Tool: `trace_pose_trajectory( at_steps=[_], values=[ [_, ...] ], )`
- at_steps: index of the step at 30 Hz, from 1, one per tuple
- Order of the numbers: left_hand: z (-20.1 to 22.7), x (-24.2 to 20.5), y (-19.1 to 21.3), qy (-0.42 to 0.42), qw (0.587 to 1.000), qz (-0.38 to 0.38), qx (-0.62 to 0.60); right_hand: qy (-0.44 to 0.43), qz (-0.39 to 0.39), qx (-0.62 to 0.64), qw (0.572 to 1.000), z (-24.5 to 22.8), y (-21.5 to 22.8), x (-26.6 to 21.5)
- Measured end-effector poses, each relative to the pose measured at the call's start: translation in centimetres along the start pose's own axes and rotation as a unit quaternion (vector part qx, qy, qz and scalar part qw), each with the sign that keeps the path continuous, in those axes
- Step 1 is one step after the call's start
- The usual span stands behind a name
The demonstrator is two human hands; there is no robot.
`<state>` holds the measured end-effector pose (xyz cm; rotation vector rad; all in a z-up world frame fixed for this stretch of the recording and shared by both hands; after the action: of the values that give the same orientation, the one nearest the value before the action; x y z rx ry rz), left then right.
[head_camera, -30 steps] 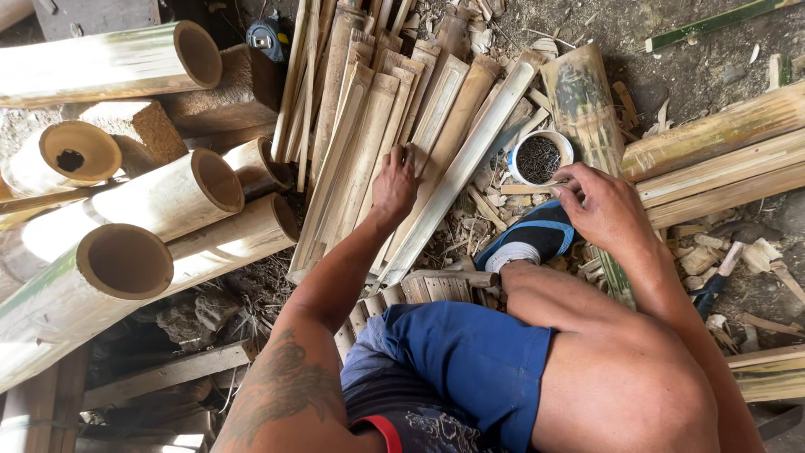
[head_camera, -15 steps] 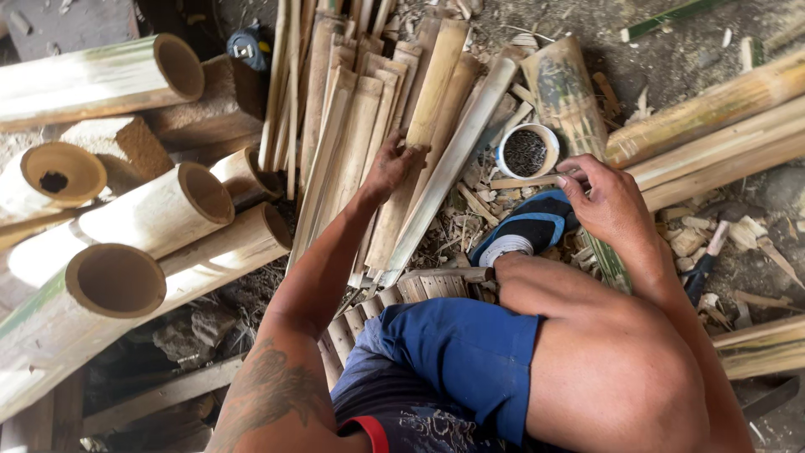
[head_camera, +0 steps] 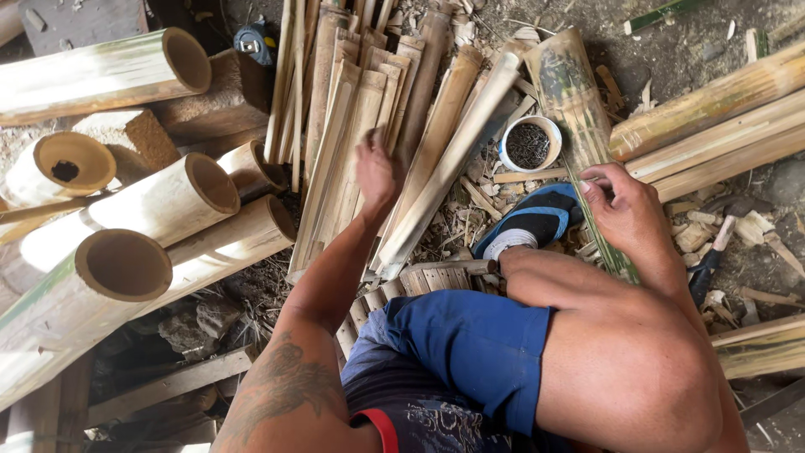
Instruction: The person assembles a bamboo frame by placing thin bamboo strips into a jig, sawing them to length, and hammering nails to secure them. The person repeatedly picks up strips, cuts them, and fastens them to the frame.
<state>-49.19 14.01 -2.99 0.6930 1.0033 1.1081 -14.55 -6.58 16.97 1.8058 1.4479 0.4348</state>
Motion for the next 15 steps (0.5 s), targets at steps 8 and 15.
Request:
trace_pose_trajectory(
  at_steps=[8,15],
  values=[
    [-7.0,-0.2,1.7,0.031,0.995,-0.062,0.071,0.048,-0.034,-0.007,0.998,-3.0,-1.4,3.1],
    [-5.0,-0.1,5.3,-0.021,0.999,-0.025,0.024,0.034,-0.059,-0.026,0.997,-3.1,-1.7,3.1]
  ],
)
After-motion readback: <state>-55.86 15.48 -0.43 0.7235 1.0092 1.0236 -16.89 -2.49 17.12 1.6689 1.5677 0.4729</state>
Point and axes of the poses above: each hand's wrist, its own x-axis towards the middle knuckle, its own y-axis out of the back of the hand, z = x × y, the point moved 2 cm from there along x, towards the middle knuckle, and after that the axes turned 1 degree about y, right-handed, at the moved point
